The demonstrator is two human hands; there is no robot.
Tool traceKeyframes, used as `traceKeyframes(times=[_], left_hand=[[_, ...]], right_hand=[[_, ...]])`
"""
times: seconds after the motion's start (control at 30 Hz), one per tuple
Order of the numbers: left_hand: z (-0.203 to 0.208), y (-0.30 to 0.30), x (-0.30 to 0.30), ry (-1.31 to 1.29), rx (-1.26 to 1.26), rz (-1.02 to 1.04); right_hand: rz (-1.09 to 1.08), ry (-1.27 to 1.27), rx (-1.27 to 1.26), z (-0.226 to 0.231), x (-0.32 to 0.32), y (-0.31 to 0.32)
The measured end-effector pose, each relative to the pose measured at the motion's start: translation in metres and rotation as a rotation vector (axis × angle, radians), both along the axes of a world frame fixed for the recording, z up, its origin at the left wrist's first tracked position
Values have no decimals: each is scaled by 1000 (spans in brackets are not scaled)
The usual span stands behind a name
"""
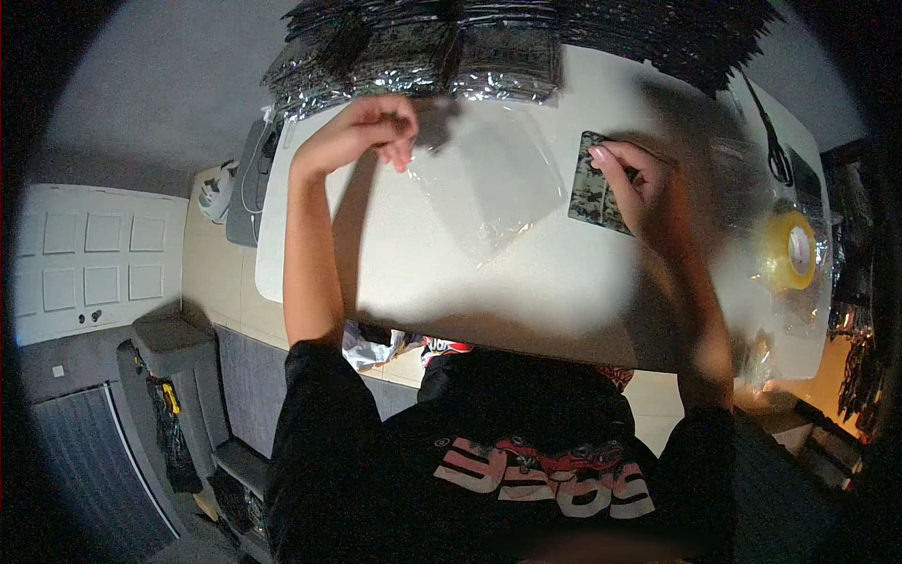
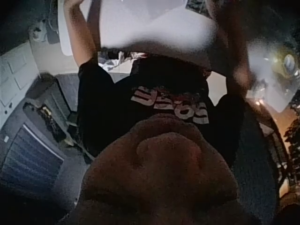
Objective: Fold a camouflage cloth and insert it into a clear plastic bag.
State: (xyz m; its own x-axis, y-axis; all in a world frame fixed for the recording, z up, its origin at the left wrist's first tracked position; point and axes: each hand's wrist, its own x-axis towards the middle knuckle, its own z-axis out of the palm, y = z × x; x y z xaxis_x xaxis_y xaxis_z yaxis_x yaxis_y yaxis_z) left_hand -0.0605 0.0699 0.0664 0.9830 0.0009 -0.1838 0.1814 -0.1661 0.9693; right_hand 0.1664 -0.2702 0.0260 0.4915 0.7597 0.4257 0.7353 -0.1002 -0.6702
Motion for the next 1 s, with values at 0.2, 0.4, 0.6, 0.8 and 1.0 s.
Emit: traceKeyframes(times=[0.2,0.4,0.6,0.8,1.0], left_hand=[[-28,-18,-91,118,486,401],[-52,-107,-151,118,357,997],[-35,-214,-122,145,237,952],[-2,-265,-92,280,401,545],[-5,-240,-72,-204,800,417]], right_hand=[[-40,-70,57,9,19,-8],[-74,-102,-139,9,32,-22],[-232,-456,-226,-2,7,-13],[-402,-455,-329,-17,24,-18],[-278,-305,-467,-15,44,-27]])
